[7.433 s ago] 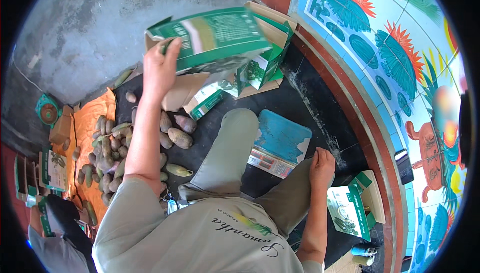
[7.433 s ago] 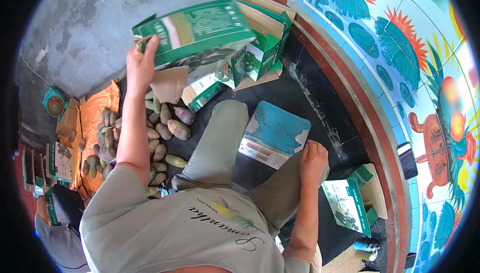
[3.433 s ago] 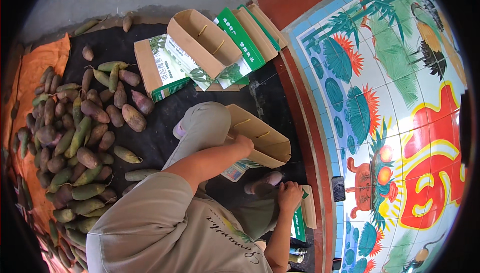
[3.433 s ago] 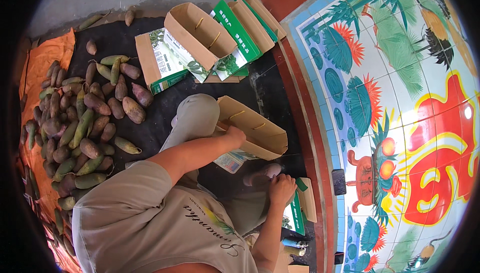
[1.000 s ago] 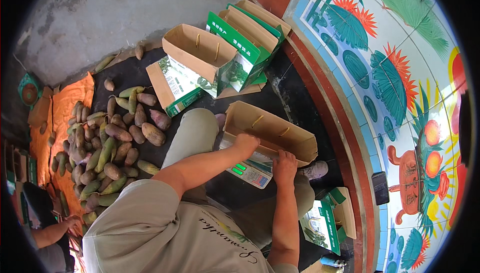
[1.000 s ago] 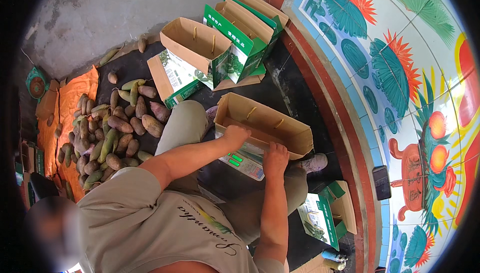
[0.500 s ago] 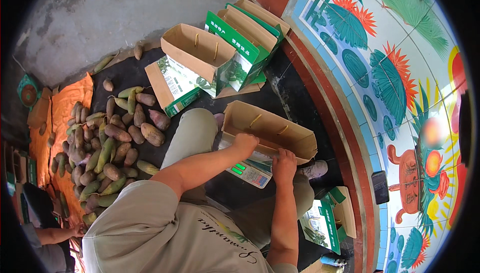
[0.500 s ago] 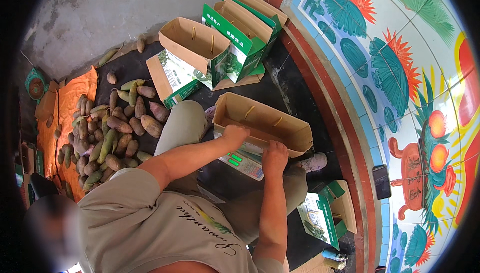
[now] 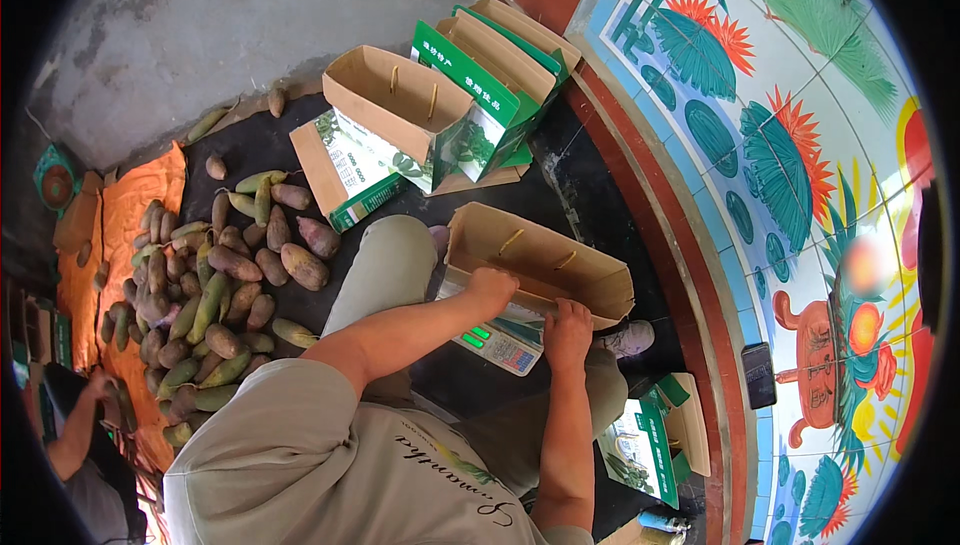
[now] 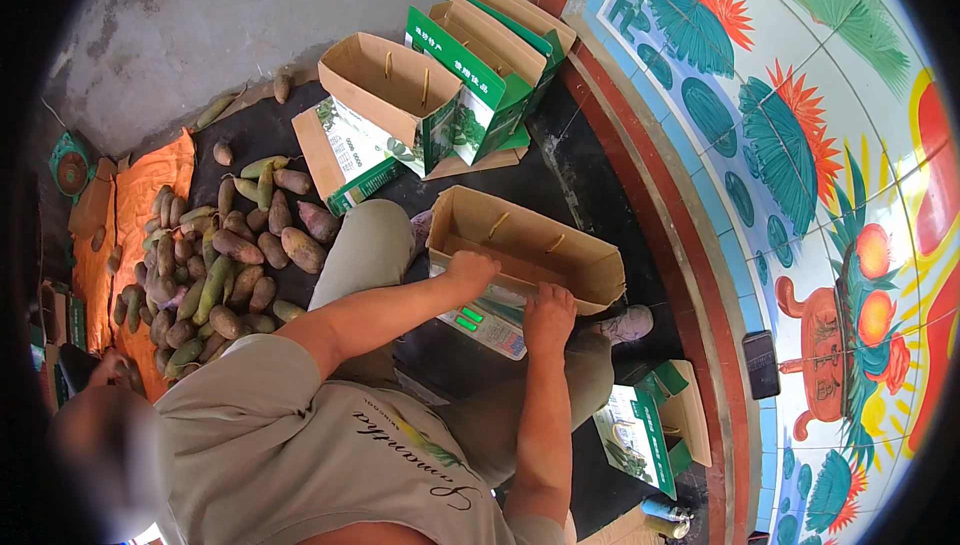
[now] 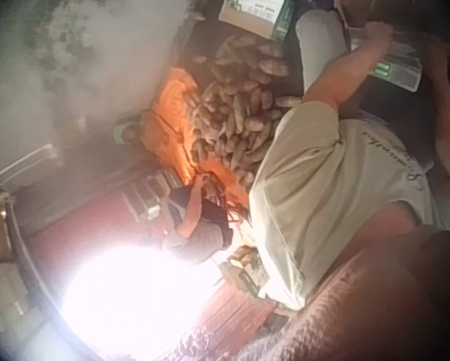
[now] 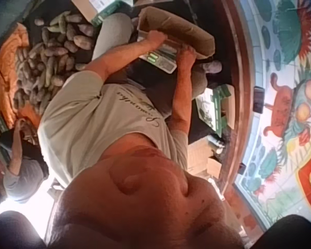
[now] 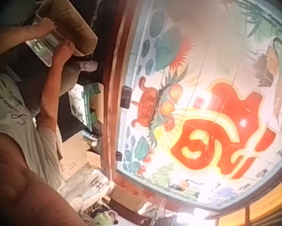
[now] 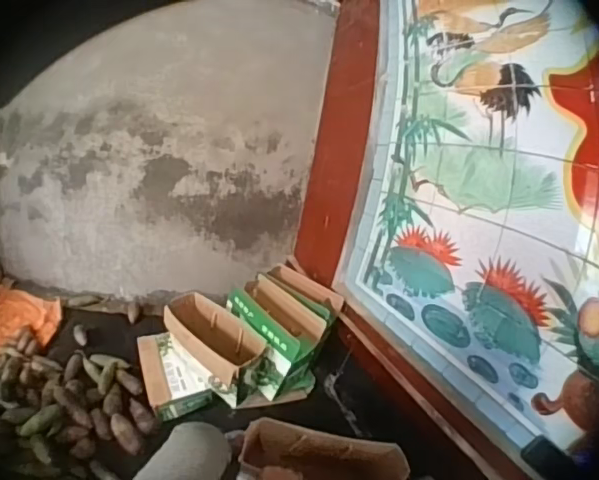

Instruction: Sorting and weighing potatoes into paper bags on a digital scale.

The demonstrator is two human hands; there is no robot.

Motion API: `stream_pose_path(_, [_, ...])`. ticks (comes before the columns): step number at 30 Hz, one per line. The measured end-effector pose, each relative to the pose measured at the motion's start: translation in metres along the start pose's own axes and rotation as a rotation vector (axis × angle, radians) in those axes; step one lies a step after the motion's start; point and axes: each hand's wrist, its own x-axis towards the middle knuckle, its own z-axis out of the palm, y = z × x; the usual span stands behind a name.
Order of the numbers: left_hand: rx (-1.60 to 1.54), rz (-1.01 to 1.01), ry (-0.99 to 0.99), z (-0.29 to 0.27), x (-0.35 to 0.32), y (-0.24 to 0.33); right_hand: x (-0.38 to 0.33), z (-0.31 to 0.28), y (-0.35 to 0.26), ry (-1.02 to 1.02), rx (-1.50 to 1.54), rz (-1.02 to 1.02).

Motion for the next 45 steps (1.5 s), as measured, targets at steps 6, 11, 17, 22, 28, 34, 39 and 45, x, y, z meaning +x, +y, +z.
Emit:
stream_pose_path(6, [0.036, 0.036, -0.057, 0.003, 0.002, -0.004, -0.001, 0.003, 0.001, 0.002, 0.004, -0.008])
stream_pose_path(11, [0.072, 0.017, -0.023, 0.0, 0.002, -0.001, -0.001, 0.004, 0.003, -0.007, 0.029, -0.02])
stream_pose_path(17, [0.018, 0.055, 0.078, -0.03, -0.001, 0.005, 0.0, -0.002, -0.003, 0.025, 0.078, -0.036])
stream_pose_path(22, [-0.223, 0.214, 0.52, -0.081, -0.004, -0.001, 0.003, -0.007, -0.007, 0.057, 0.143, -0.027])
stream_pose_path(28, [-0.231, 0.019, 0.987, -0.16, -0.043, -0.093, 0.001, -0.014, 0.001, 0.191, 0.152, -0.018])
stream_pose_path(34, [-0.017, -0.563, 0.37, -0.013, -0.181, -0.244, 0.0, -0.038, -0.001, 0.233, 0.155, 0.08])
stream_pose_path(39, [-0.025, -0.658, -0.721, 0.059, -0.306, -0.235, -0.01, -0.056, 0.032, 0.331, 0.032, 0.124])
stream_pose_path(45, [0.073, -0.759, -0.761, 0.145, -0.392, -0.237, -0.016, -0.071, 0.057, 0.357, 0.06, 0.261])
